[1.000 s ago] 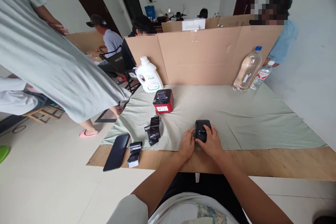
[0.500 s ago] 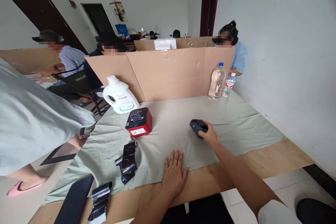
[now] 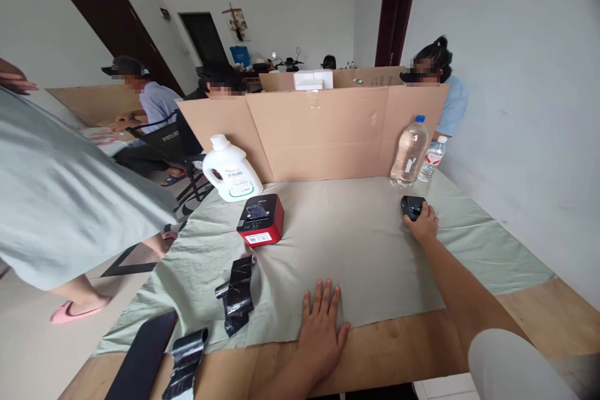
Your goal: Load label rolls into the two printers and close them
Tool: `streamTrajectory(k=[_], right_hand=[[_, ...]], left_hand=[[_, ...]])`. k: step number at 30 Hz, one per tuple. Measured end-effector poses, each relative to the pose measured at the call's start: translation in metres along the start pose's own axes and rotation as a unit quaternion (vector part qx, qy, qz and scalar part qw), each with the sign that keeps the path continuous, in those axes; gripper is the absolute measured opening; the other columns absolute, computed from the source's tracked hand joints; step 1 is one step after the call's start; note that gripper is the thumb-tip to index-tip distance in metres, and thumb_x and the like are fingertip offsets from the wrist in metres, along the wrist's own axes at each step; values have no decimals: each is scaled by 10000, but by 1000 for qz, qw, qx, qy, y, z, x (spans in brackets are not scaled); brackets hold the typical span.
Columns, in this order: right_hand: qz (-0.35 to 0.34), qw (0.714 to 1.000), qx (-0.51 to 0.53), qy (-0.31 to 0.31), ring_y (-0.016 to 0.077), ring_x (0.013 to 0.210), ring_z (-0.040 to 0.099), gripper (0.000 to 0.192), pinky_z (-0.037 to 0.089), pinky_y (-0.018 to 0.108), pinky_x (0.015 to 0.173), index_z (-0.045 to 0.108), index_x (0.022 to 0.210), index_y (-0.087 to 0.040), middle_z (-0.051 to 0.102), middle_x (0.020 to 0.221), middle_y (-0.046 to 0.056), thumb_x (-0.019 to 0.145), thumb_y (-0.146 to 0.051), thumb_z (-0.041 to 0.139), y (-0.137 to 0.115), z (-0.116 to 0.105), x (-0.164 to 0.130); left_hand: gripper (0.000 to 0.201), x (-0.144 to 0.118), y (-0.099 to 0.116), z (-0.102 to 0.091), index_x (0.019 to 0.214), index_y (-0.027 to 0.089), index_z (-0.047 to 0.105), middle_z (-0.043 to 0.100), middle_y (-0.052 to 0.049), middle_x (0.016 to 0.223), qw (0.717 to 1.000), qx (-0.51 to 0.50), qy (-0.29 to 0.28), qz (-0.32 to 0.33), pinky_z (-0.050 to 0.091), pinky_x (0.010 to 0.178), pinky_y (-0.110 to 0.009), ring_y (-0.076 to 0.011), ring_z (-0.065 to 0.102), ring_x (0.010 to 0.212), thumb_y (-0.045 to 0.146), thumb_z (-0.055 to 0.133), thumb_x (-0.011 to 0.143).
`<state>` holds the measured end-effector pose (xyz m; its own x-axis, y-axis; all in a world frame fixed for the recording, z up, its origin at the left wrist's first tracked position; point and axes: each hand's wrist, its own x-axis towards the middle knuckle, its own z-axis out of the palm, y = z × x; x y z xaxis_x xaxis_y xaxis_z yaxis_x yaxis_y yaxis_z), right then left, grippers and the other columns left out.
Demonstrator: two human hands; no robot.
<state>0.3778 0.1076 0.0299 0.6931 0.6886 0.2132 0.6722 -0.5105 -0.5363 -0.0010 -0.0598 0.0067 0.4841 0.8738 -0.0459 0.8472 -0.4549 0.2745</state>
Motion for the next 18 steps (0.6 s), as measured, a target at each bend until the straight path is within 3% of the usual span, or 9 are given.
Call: streamTrajectory(k=[3, 5, 7, 9, 11, 14, 18], right_hand=[[-65, 994, -36, 82, 444, 1364, 237, 857, 246, 623, 1041, 262, 1453, -100, 219, 1509, 265, 759, -493, 574, -7, 5, -10], [-159, 980, -25, 114, 426, 1400, 171, 796, 198, 634, 1063, 291, 1439, -105, 180, 1533, 250, 782, -470, 554, -26, 13, -19], [-249, 965, 30, 71, 396, 1405, 195, 701, 203, 614, 1082, 356, 1404, -106, 238, 1520, 236, 800, -420, 526, -58, 27, -34], [-304, 947, 100, -19, 364, 1375, 293, 633, 257, 576, 1089, 420, 1359, -108, 368, 1455, 231, 794, -375, 519, -98, 47, -60], [-333, 930, 132, -82, 296, 1284, 450, 602, 368, 485, 1060, 451, 1344, -168, 505, 1360, 176, 776, -354, 531, -143, 69, -95], [-292, 881, 264, -261, 261, 1237, 515, 670, 439, 440, 1016, 403, 1393, -246, 498, 1391, 117, 755, -352, 578, -209, 97, -153], [-205, 809, 374, -405, 261, 1231, 533, 795, 445, 433, 1027, 364, 1426, -289, 481, 1423, 62, 701, -367, 679, -271, 118, -211]], left_hand=[[619, 5, -16, -2, 1478, 221, 329, 247, -95, 1571, 994, -108, 32, 3, 148, 1174, -549, -301, 194, 1455, 441, 421, 907], [535, 14, -41, -14, 1419, 211, 404, 355, -112, 1519, 973, -199, 115, -25, 258, 1154, -487, -259, 316, 1409, 416, 403, 925], [474, 28, -77, -36, 1353, 188, 441, 434, -139, 1443, 928, -261, 252, -85, 315, 1122, -471, -249, 379, 1363, 410, 380, 938], [465, 43, -117, -65, 1315, 186, 445, 474, -147, 1373, 874, -275, 374, -140, 315, 1113, -478, -260, 408, 1324, 431, 427, 920], [469, 58, -155, -94, 1311, 186, 433, 447, -151, 1385, 824, -286, 448, -198, 279, 1133, -462, -265, 381, 1338, 431, 443, 912], [443, 81, -198, -127, 1311, 197, 434, 433, -134, 1410, 773, -355, 444, -280, 283, 1136, -434, -262, 367, 1358, 410, 418, 923], [379, 105, -229, -140, 1207, 163, 538, 521, -141, 1351, 705, -501, 374, -335, 330, 1110, -458, -296, 432, 1321, 365, 484, 891]])
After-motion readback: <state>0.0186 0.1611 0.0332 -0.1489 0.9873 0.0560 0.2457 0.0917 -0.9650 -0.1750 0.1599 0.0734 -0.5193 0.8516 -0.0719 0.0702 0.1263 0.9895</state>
